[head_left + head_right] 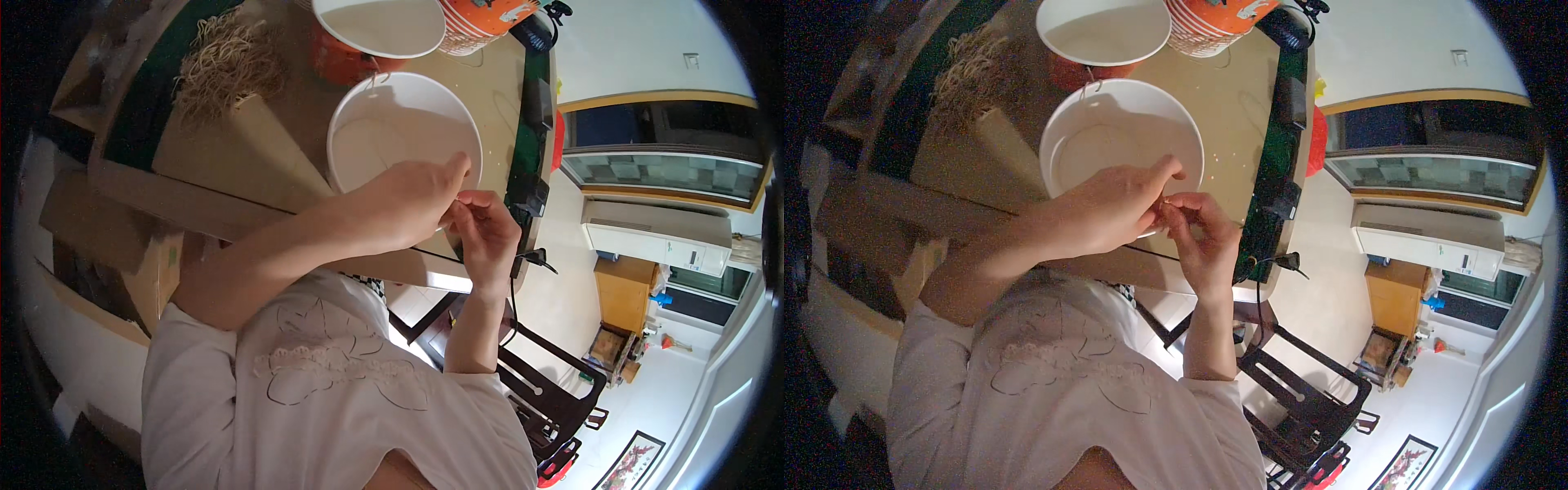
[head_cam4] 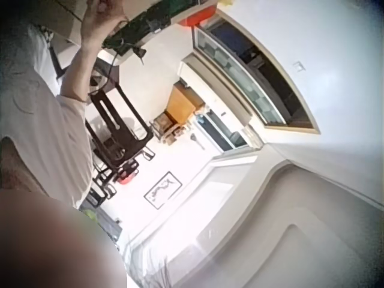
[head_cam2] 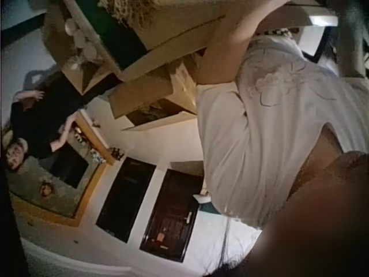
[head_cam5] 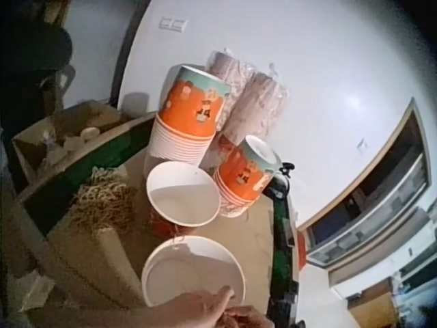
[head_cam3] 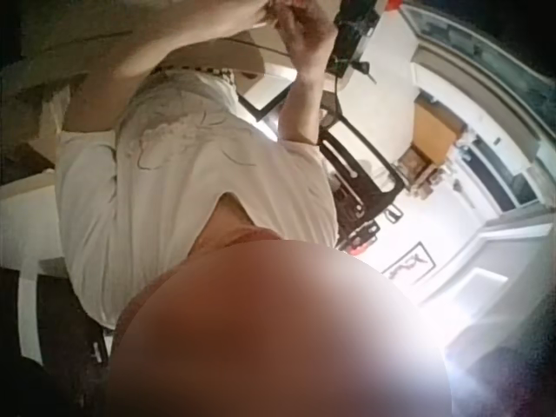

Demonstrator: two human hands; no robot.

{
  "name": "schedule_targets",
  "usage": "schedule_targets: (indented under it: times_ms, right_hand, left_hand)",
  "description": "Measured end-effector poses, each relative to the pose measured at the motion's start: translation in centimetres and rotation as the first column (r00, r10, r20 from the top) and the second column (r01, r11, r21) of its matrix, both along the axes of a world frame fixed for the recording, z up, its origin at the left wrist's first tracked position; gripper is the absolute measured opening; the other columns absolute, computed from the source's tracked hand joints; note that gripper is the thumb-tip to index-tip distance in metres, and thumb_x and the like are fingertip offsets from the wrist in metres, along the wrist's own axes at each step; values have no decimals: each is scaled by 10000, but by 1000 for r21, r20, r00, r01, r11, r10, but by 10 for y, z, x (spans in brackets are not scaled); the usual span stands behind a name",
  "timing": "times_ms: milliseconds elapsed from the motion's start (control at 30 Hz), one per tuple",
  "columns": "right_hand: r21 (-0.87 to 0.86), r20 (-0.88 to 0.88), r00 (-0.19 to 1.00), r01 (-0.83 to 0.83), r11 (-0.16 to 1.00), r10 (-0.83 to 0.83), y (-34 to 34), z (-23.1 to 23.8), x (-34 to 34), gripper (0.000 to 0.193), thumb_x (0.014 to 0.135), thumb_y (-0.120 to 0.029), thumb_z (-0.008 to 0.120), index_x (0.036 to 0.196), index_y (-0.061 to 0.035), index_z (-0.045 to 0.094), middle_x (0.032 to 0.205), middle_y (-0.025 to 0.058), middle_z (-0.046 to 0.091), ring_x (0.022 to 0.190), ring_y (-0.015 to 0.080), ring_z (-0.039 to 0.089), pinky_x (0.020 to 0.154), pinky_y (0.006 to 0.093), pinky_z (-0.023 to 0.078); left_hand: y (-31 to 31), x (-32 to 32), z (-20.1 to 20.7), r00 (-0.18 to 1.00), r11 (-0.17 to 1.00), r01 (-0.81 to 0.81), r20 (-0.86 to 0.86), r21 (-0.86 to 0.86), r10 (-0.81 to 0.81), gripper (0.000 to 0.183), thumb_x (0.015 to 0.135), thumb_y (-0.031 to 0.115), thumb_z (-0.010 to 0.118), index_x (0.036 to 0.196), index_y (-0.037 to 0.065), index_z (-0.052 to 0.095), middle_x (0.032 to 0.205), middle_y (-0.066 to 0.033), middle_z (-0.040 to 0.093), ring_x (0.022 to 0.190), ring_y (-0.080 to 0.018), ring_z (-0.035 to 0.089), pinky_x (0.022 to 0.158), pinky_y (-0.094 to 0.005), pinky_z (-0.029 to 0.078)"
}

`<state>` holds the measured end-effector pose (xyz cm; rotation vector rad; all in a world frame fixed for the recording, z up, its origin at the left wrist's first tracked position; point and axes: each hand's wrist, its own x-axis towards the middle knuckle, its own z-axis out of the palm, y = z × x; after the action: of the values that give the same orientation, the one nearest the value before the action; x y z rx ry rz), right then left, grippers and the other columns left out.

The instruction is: Putting straw filler and threading string handles into paper cups.

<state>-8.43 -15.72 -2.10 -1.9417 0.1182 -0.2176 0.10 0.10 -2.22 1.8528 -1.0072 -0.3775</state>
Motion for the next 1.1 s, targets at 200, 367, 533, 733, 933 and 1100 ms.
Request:
schedule_targets:
  times_ms: [200,367,533,733,933,1100]
  right_hand:
    - [-61,86,995,54,997,-49,-1,-7,-3,80,889,22,628,966,9,612,886,62,686,751,77,619,652,210,496]
    - [1,76,993,91,996,-91,-2,-5,-5,74,907,-2,618,975,19,599,889,77,689,728,65,595,625,196,477]
    - [75,65,995,77,994,-82,0,0,-2,82,928,-45,610,966,27,603,883,78,695,693,52,566,582,185,453]
    - [103,98,993,60,993,-71,4,-4,-3,68,930,-45,603,953,19,612,982,96,684,695,46,563,573,175,451]
    - [229,133,983,96,969,-129,12,-13,-6,51,915,-20,612,949,17,622,1064,125,659,727,66,578,596,186,472]
    - [101,305,906,275,956,-293,33,-27,-15,77,890,17,624,965,34,635,1074,152,655,838,148,630,678,241,515]
  left_hand:
    - [1,-2,-2,987,977,-120,-129,-177,98,294,826,36,602,1078,20,451,691,-155,591,661,-359,615,597,-456,469]
    - [16,1,1,998,997,-30,48,-64,33,111,758,19,628,853,58,586,750,-85,551,708,-285,592,625,-422,462]
    - [20,-1,2,924,989,-22,376,-144,75,41,736,110,657,706,91,638,837,-61,533,826,-245,578,648,-369,500]
    - [8,-9,0,880,993,-71,463,-97,108,73,734,76,657,793,66,616,891,-56,534,875,-244,573,685,-375,489]
    - [7,-7,3,996,989,-90,-4,-116,90,133,857,151,631,874,20,616,857,-111,606,795,-256,615,679,-384,488]
    - [8,11,5,945,998,10,-328,64,12,243,904,220,594,934,-17,639,807,-150,660,740,-230,633,670,-350,479]
